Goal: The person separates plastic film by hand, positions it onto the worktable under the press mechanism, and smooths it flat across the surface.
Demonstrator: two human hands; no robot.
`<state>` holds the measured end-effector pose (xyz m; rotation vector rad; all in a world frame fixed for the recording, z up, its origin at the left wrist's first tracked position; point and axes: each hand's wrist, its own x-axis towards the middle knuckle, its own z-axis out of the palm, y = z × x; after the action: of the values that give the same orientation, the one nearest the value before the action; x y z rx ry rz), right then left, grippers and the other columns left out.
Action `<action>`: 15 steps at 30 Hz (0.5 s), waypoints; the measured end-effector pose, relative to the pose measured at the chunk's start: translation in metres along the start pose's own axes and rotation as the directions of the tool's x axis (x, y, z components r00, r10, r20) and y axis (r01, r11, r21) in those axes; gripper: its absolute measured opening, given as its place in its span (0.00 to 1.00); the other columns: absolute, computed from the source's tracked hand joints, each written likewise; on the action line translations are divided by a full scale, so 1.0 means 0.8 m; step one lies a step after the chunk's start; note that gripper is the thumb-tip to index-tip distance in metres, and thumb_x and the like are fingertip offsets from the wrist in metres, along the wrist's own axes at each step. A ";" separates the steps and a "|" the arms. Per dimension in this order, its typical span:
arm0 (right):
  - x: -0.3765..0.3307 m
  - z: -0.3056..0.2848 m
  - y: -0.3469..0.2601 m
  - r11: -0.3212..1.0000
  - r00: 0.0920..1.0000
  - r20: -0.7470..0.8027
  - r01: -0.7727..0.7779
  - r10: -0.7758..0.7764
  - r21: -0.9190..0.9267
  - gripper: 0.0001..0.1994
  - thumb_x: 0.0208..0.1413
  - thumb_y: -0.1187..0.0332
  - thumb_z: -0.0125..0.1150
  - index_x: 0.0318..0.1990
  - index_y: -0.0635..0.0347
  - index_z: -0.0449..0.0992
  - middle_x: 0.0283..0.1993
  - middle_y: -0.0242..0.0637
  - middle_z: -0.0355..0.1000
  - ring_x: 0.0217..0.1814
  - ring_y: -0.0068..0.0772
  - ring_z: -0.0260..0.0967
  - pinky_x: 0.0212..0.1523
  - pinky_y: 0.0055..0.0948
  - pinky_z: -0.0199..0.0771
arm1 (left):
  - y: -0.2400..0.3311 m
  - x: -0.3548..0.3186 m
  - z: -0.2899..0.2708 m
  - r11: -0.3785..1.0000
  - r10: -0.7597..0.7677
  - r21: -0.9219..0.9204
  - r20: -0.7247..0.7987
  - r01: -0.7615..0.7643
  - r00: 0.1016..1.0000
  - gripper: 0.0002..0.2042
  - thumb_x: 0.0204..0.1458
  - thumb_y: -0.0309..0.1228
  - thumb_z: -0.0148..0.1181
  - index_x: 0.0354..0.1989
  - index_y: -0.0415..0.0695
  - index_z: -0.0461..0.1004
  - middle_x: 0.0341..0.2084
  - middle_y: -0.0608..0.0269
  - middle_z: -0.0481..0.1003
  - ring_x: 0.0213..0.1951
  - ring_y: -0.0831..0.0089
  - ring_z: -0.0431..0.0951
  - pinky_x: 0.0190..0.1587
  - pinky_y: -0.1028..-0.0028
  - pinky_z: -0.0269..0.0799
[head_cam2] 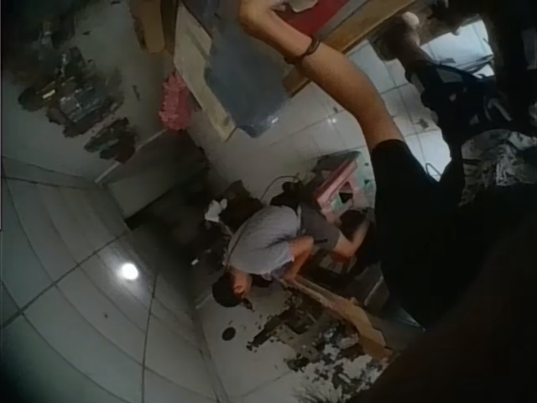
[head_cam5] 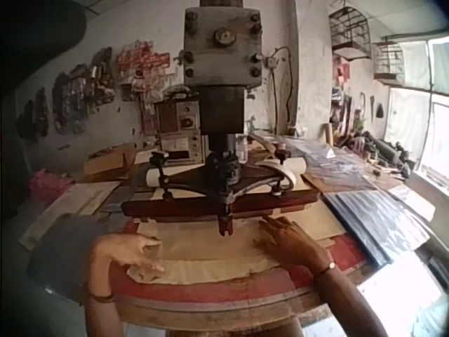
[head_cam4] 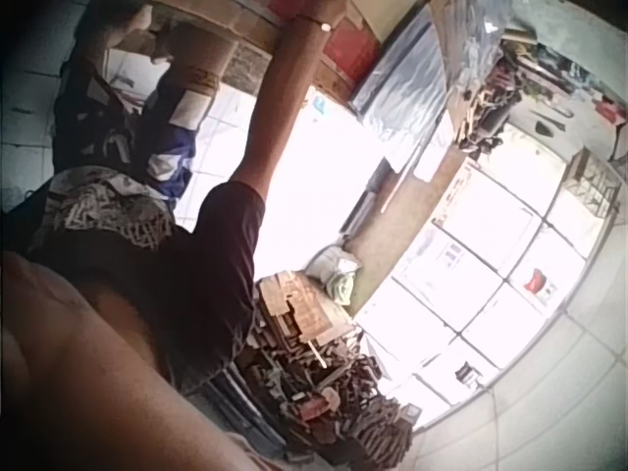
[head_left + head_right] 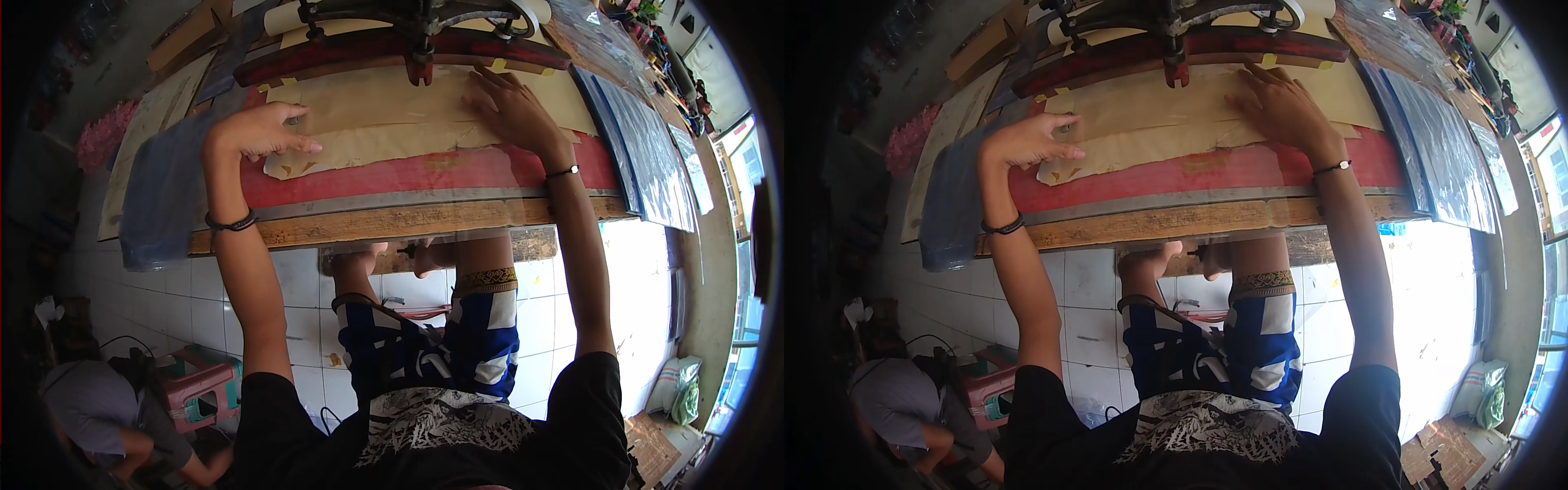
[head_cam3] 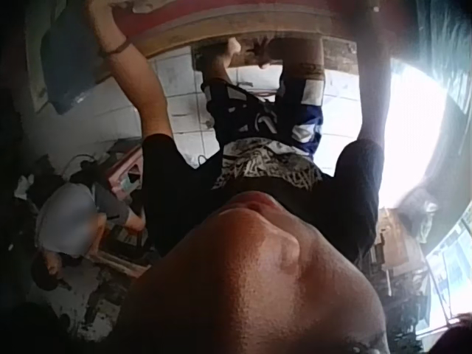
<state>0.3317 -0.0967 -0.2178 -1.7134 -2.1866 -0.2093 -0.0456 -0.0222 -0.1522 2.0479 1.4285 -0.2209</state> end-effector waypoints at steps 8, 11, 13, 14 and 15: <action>0.007 0.011 0.002 0.998 0.997 0.067 -0.042 0.046 -0.055 0.34 0.64 0.40 0.45 0.66 0.59 0.67 0.72 0.45 0.59 0.72 0.55 0.55 0.70 0.47 0.55 | 0.003 0.001 0.004 1.000 0.012 -0.013 0.012 -0.012 1.000 0.52 0.41 0.55 0.74 0.72 0.40 0.56 0.27 0.58 0.74 0.23 0.75 0.69 0.23 0.75 0.64; 0.007 0.007 -0.006 0.996 0.992 0.089 -0.084 0.087 -0.035 0.36 0.64 0.39 0.46 0.66 0.60 0.66 0.72 0.44 0.59 0.73 0.54 0.53 0.71 0.46 0.54 | 0.002 -0.001 0.004 1.000 0.010 0.012 -0.010 -0.010 1.000 0.52 0.41 0.55 0.74 0.72 0.40 0.56 0.27 0.58 0.75 0.23 0.74 0.69 0.23 0.74 0.65; 0.006 0.007 -0.010 0.995 0.991 0.090 -0.097 0.099 -0.027 0.37 0.63 0.38 0.46 0.66 0.61 0.66 0.72 0.43 0.60 0.73 0.53 0.53 0.71 0.46 0.54 | -0.003 0.000 0.005 1.000 0.024 0.018 -0.016 -0.024 1.000 0.51 0.41 0.55 0.74 0.71 0.39 0.57 0.27 0.57 0.75 0.23 0.74 0.70 0.23 0.74 0.65; 0.006 0.005 -0.009 0.995 0.992 0.086 -0.094 0.097 -0.031 0.37 0.63 0.38 0.46 0.66 0.61 0.66 0.72 0.43 0.60 0.73 0.53 0.53 0.71 0.46 0.54 | -0.001 0.000 0.004 1.000 0.027 0.016 -0.021 -0.027 0.999 0.51 0.41 0.55 0.74 0.71 0.39 0.57 0.27 0.57 0.75 0.23 0.74 0.70 0.23 0.74 0.65; 0.004 0.005 -0.009 0.995 0.991 0.088 -0.095 0.097 -0.029 0.37 0.63 0.38 0.46 0.66 0.61 0.66 0.72 0.43 0.60 0.73 0.54 0.53 0.71 0.46 0.54 | 0.001 -0.001 0.005 0.999 0.028 0.021 -0.010 -0.028 1.000 0.51 0.41 0.55 0.74 0.71 0.39 0.57 0.27 0.57 0.76 0.24 0.74 0.71 0.23 0.73 0.66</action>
<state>0.3235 -0.0941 -0.2194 -1.8701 -2.1650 -0.1386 -0.0442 -0.0251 -0.1544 2.0874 1.4081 -0.2143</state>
